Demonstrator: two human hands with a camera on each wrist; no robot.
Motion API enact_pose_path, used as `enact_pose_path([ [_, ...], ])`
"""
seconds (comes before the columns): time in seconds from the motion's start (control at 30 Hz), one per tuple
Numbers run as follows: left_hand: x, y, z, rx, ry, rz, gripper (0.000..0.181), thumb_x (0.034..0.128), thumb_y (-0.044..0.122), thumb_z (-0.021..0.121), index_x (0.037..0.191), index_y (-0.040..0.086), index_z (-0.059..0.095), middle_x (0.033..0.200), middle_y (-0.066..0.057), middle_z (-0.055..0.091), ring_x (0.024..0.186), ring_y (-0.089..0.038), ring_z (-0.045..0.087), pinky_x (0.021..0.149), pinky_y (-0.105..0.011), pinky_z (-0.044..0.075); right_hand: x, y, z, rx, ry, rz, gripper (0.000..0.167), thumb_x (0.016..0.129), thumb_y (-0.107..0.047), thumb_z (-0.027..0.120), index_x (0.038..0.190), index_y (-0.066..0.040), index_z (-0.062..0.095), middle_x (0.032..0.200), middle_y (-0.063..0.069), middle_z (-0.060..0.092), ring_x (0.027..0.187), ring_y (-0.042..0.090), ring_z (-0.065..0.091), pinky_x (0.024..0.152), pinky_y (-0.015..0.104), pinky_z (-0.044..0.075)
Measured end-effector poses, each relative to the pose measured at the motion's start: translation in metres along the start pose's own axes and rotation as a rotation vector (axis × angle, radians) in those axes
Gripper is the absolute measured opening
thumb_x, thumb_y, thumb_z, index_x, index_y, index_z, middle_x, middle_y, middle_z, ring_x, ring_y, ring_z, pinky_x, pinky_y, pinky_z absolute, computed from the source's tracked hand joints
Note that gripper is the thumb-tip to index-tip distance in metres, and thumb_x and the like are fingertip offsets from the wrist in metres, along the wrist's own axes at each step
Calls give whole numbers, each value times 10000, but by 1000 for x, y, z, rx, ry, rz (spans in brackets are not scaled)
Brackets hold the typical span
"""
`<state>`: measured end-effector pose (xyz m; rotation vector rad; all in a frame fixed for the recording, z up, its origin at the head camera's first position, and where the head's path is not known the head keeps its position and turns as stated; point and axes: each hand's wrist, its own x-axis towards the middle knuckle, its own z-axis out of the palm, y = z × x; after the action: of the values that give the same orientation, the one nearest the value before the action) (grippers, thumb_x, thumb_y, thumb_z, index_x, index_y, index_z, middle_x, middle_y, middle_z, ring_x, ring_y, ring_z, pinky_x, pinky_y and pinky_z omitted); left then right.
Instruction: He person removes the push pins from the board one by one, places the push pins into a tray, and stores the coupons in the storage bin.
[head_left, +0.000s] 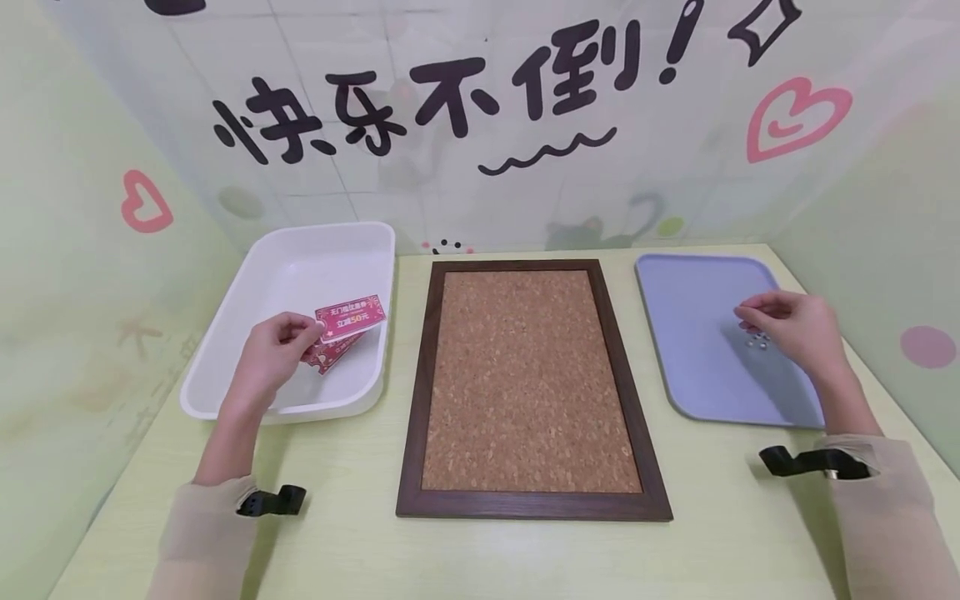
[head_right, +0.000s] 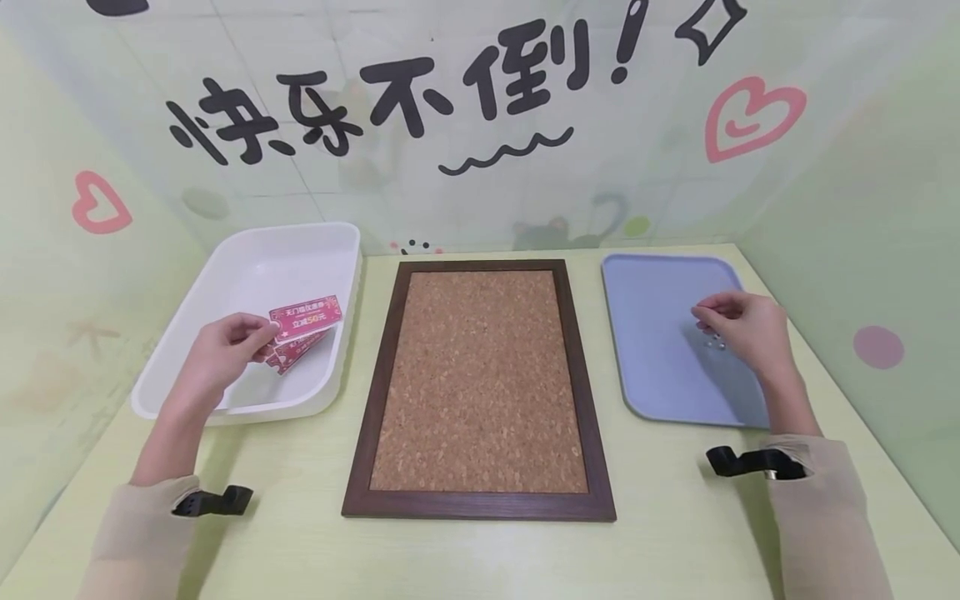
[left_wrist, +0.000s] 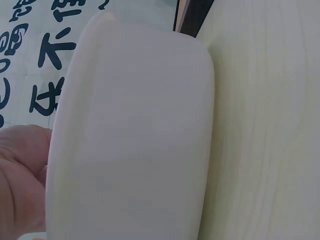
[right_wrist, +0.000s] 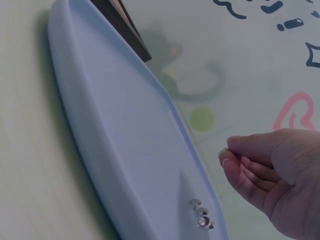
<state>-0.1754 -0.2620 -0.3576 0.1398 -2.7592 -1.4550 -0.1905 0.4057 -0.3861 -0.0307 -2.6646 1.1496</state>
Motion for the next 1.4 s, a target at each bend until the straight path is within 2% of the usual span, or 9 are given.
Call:
enact_pose_path([
  [0.2,-2,-9,-5,-1,-11,-36,401,1046,256,569,1234,-98,568,1007,-194,610,809,-160,628,708,-235,557,1,8,-3,-61,-21,31,324,949,-195,717,1043,113,680,665,-197,668,593,-35,627,536,133,442],
  [0.4,1,-16,-8,-11,-24,-80,403,1044,227,570,1245,-122,552,1018,-187,621,805,-120,634,738,-241,576,0,12,-4,-89,-38,48,340,956,-222,708,1037,107,681,660,-168,667,589,-26,615,528,156,436],
  [0.67,4,-21,-10,-26,-58,-174,410,1044,224,569,1274,-114,526,1077,-183,602,851,-138,641,789,-263,579,-1,17,-7,-147,-25,33,363,936,-259,732,1018,93,700,705,-283,603,628,-94,536,544,153,422],
  [0.73,5,-22,-10,-44,-72,-190,411,1044,209,566,1283,-121,515,1083,-177,597,850,-124,644,805,-271,578,0,19,-7,-171,-24,26,356,933,-252,736,1005,95,708,706,-241,625,627,-92,523,543,155,416],
  [0.87,8,-24,-10,-64,-98,-208,418,1039,188,574,1295,-134,500,1054,-149,617,833,-101,653,802,-268,576,0,23,-6,-212,-36,11,318,937,-220,729,984,94,722,729,-43,696,615,-58,500,530,178,401],
  [0.97,9,-25,-10,-60,-116,-220,418,1036,179,580,1302,-133,498,1028,-125,629,823,-98,658,784,-256,573,-1,27,-5,-242,-45,1,297,939,-201,723,967,95,727,749,50,709,612,-49,484,533,187,388],
  [1.27,14,-31,-10,-58,-153,-249,412,1027,149,587,1304,-141,491,950,-71,658,789,-82,653,750,-233,563,-2,35,-4,-265,-54,11,302,935,-207,725,944,95,727,746,59,702,615,-17,476,536,202,380],
  [1.4,16,-32,-9,-55,-163,-264,411,1024,152,596,1301,-137,501,954,-73,660,792,-82,642,740,-221,556,-2,37,-3,-262,-49,11,294,924,-207,737,939,87,730,721,9,687,611,-8,472,535,209,375],
])
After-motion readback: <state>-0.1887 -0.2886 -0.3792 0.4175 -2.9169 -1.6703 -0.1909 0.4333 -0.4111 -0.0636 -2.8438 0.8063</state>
